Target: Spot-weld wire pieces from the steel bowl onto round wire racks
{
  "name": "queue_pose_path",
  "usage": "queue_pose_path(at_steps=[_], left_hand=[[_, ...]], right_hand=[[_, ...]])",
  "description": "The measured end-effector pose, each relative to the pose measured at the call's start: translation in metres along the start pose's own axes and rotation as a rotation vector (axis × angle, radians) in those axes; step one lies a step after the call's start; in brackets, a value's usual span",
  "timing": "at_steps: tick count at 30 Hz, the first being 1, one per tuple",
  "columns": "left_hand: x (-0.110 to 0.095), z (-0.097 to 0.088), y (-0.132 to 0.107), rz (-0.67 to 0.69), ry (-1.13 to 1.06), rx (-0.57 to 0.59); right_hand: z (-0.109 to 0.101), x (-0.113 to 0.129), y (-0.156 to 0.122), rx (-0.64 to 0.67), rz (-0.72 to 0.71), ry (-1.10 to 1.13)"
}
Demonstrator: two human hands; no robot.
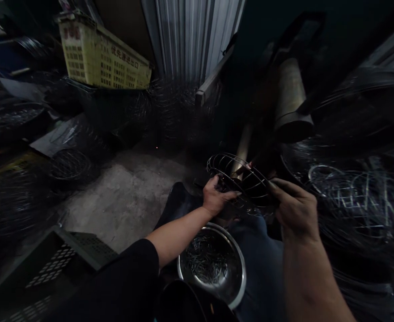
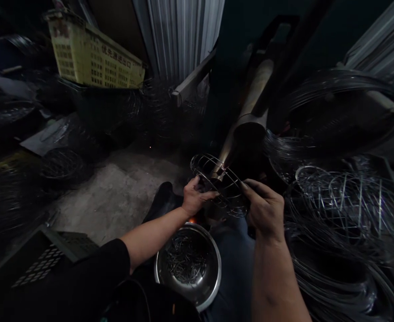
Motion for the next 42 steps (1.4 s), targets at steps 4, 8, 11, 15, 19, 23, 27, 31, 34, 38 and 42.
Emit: queue_pose_path(at_steps=[4,8,11,15,19,23,27,31,34,38,42], left_hand=[[0.004,0.002,0.002,-0.054,-0.083,-0.015],[0.010,0.005,0.002,-0.075,-0.057,-0.024],[0.016,0.006,0.000,-0.124,-0.084,-0.012],[0.020,0.010,-0.005,-0.224,-0.214,0.059],[0.019,0.009,-0.006,-0.284,-0.343,0.040],[0.018,0.011,-0.003,-0.313,-0.428,-0.014],[0.020,0.013,-0.001,-0.335,-0.451,-0.042],[0.022,0.016,-0.002,-0.353,-0.462,-0.015],[0.021,0.018,-0.005,-0.381,-0.462,0.014],[0.023,0.018,-0.009,-0.484,-0.492,0.025],[0.026,0.017,-0.008,-0.550,-0.520,0.006]], right_hand=[[0.015,0.005,0.011,0.036,0.071,-0.007],[0.018,0.009,0.015,0.028,0.104,-0.003],[0.007,0.008,0.010,0.063,0.175,0.012],[-0.016,-0.002,-0.007,0.124,0.367,-0.041],[-0.014,-0.001,-0.007,0.104,0.319,-0.025],[0.003,0.004,0.010,0.087,0.212,-0.043],[0.010,0.003,0.021,0.118,0.210,-0.037],[0.002,0.003,0.018,0.133,0.230,-0.004],[-0.008,0.001,0.011,0.126,0.296,-0.027],[-0.006,0.005,0.010,0.093,0.248,-0.035],[0.017,0.011,0.021,0.110,0.144,-0.065]])
Point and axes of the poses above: each hand's wrist, its own y-axis towards the middle knuckle, its own z-axis out of the palm, x = y × z, the point moved 7 cm from there along y, towards the middle knuckle, and after that the axes turned 7 degrees about -z, right-handed, at the moved point
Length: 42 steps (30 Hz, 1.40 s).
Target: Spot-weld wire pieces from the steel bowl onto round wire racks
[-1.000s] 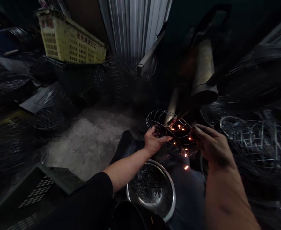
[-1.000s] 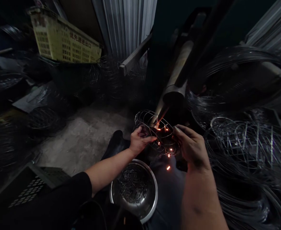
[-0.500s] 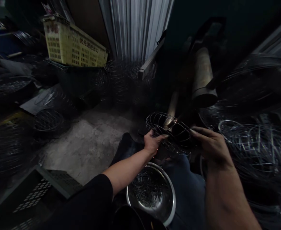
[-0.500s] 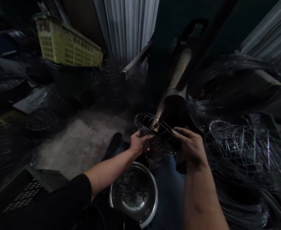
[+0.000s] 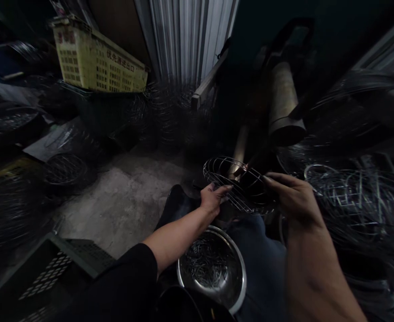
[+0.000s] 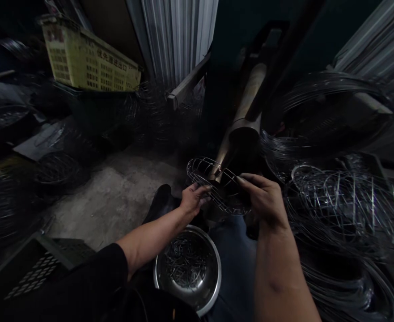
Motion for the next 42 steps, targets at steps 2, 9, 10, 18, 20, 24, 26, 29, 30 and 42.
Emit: queue_pose_path(at_steps=[2,9,10,18,20,24,26,29,30,42], left_hand=[[-0.001,-0.001,0.002,-0.013,-0.013,-0.013],[0.000,-0.002,0.006,-0.035,-0.003,0.022],[0.003,-0.002,0.007,-0.055,0.000,0.036],[0.019,-0.003,0.008,-0.230,-0.158,0.036],[0.018,-0.002,0.006,-0.255,-0.177,0.007],[0.017,-0.002,0.002,-0.283,-0.185,-0.074],[0.018,-0.002,0.000,-0.293,-0.174,-0.079],[0.021,-0.003,-0.004,-0.312,-0.152,-0.071],[0.022,-0.004,-0.005,-0.316,-0.148,-0.069],[0.021,-0.004,-0.004,-0.396,-0.143,-0.058]], right_hand=[[0.008,0.000,0.005,0.012,0.009,0.003],[-0.020,-0.011,-0.012,0.041,0.172,-0.020],[-0.026,-0.014,-0.016,0.036,0.196,-0.017],[-0.007,0.001,-0.010,0.016,0.082,0.030],[0.003,0.006,-0.002,0.050,0.066,-0.007],[0.013,0.007,0.007,0.098,0.079,-0.045],[0.011,0.007,0.007,0.108,0.090,-0.030],[-0.002,0.005,-0.001,0.118,0.124,-0.027],[-0.008,0.004,-0.004,0.115,0.147,-0.038],[0.012,0.004,0.004,0.077,0.065,0.005]])
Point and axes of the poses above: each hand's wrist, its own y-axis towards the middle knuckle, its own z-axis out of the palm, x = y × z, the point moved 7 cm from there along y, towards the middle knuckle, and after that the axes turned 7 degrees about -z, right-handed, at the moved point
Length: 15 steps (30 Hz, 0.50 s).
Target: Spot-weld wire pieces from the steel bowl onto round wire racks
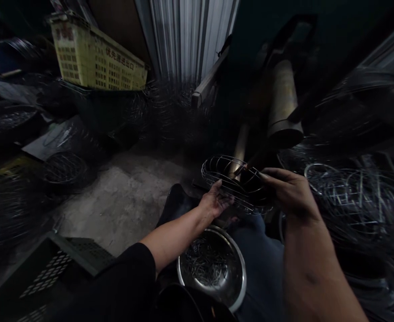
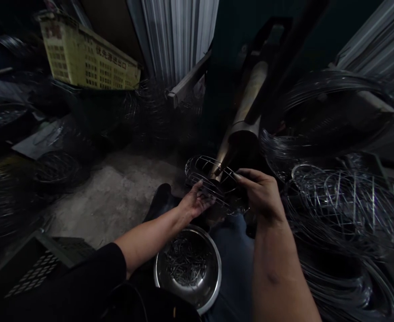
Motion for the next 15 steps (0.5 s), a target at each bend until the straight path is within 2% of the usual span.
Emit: queue_pose_path(at_steps=[2,3,4,5,7,8,10,12,15], left_hand=[[-0.005,-0.009,0.001,0.018,0.141,-0.015],[-0.011,-0.016,0.000,0.093,0.261,-0.040],[-0.022,-0.022,-0.004,0.231,0.412,-0.069],[-0.034,-0.024,-0.011,0.431,0.585,-0.096],[-0.052,-0.016,-0.033,0.929,0.938,-0.106],[-0.051,-0.009,-0.043,1.152,1.099,-0.093],[-0.042,0.003,-0.048,1.426,1.361,-0.092],[-0.034,0.014,-0.038,1.533,1.535,-0.151],[-0.032,0.027,-0.018,1.579,1.679,-0.266]], right_hand=[[-0.007,-0.001,-0.003,0.006,-0.033,-0.019],[-0.014,-0.002,-0.006,0.005,-0.042,-0.031],[-0.022,-0.006,-0.010,0.000,-0.036,-0.037],[-0.031,-0.011,-0.014,-0.012,-0.012,-0.032],[-0.048,-0.027,-0.020,-0.041,0.068,0.007],[-0.055,-0.035,-0.022,-0.062,0.097,0.038],[-0.064,-0.049,-0.021,-0.099,0.110,0.087],[-0.067,-0.057,-0.016,-0.126,0.076,0.103],[-0.063,-0.066,-0.012,-0.107,0.064,0.110]])
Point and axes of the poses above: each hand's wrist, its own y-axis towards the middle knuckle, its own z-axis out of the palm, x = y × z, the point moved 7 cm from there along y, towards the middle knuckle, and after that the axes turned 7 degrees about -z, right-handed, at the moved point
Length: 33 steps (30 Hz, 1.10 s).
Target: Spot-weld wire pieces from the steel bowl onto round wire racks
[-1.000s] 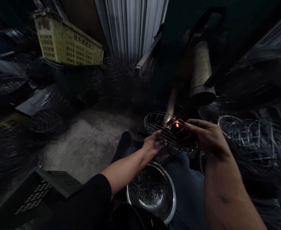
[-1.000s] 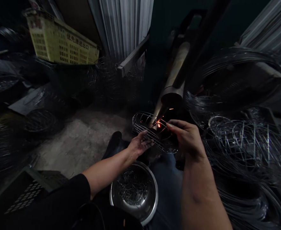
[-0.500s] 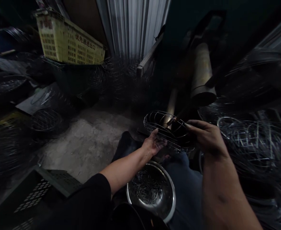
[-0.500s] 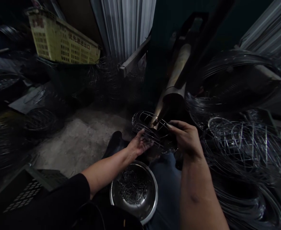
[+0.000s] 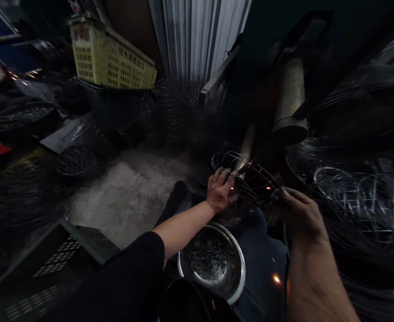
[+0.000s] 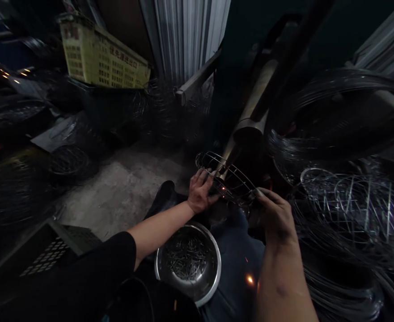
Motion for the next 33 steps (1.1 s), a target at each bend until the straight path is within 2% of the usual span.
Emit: queue_pose_path(at_steps=[4,9,15,20,22,24,29,33], left_hand=[[0.001,0.008,0.009,0.070,0.073,0.007],[0.002,-0.009,0.001,0.129,-0.013,0.046],[0.000,-0.020,0.003,0.039,-0.148,0.152],[0.001,-0.026,0.001,0.101,-0.165,0.136],[0.001,-0.028,0.000,0.142,-0.160,0.131],[0.004,-0.029,0.001,0.126,-0.176,0.121],[0.012,-0.026,0.006,-0.070,-0.333,0.082],[0.015,-0.027,0.007,-0.195,-0.507,0.021]], right_hand=[[0.004,-0.008,-0.002,0.012,-0.025,0.068],[0.004,-0.018,-0.006,0.064,-0.032,0.126],[0.009,-0.024,-0.010,0.065,0.030,0.135],[0.007,-0.023,-0.016,0.029,0.012,0.156],[0.008,-0.019,-0.022,0.014,0.012,0.163],[0.011,-0.011,-0.030,-0.015,0.025,0.174],[0.029,0.021,-0.043,-0.122,-0.004,0.107],[0.048,0.045,-0.037,-0.110,-0.073,0.032]])
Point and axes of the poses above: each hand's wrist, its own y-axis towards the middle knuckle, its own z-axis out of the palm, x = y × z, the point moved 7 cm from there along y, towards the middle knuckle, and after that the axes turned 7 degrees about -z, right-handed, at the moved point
